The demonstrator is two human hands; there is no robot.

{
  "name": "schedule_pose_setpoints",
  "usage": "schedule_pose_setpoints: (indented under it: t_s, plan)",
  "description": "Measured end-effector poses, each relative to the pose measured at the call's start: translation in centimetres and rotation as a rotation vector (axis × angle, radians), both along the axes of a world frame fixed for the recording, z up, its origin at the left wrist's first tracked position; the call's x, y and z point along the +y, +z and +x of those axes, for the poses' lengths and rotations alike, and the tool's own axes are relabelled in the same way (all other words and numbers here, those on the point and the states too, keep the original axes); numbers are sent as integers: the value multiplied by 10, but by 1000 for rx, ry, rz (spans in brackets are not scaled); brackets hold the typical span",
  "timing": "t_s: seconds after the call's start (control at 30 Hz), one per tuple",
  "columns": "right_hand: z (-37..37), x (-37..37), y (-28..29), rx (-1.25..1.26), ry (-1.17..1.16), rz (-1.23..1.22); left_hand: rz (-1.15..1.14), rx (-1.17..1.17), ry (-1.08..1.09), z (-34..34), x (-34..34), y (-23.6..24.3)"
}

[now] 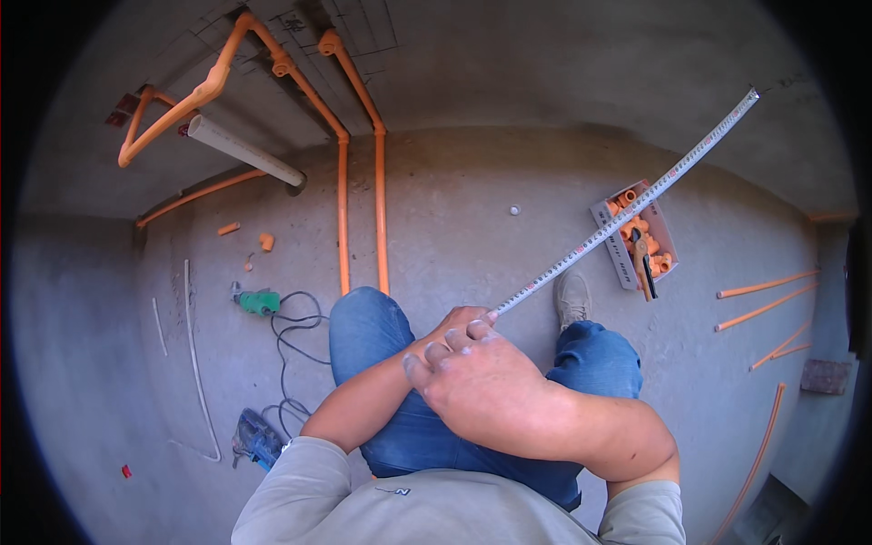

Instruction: The person measures a length of orange plastic pipe on the floor with a tape measure and then uses a manual pipe cutter to cut through another piece of orange pipe.

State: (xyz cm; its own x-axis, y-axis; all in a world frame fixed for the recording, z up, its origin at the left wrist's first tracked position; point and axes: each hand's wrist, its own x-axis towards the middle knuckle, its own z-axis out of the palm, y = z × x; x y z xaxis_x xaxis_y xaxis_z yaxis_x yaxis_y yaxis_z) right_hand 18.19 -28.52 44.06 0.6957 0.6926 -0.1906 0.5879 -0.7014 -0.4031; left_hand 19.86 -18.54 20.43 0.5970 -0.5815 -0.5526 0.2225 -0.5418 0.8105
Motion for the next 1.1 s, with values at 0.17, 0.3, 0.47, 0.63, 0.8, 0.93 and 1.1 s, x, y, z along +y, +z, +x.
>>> schedule_pose_setpoints:
  t_s: [0.17,0.3,0.47,0.63,0.8,0.93,1.1]
  plan:
    - [0,0,-1,-6,15,-9,-28,44,-20,3,3,5]
    - [0,0,-1,15,17,-20,-43,55,-7,1,4,6]
    - [0,-2,1,41,31,-13,-30,18,-13,-1,2,-3]
    - [3,-2,1,68,29,-17,10,5,-39,0,0,-10]
    - [4,-1,2,21,8,-4,33,48,4,0,-1,-9]
    - [2,-2,0,37,12,1,11,43,-4,-1,-3,-3]
    - [1,-1,-9,8,-15,6,3,59,44,-3,-3,8]
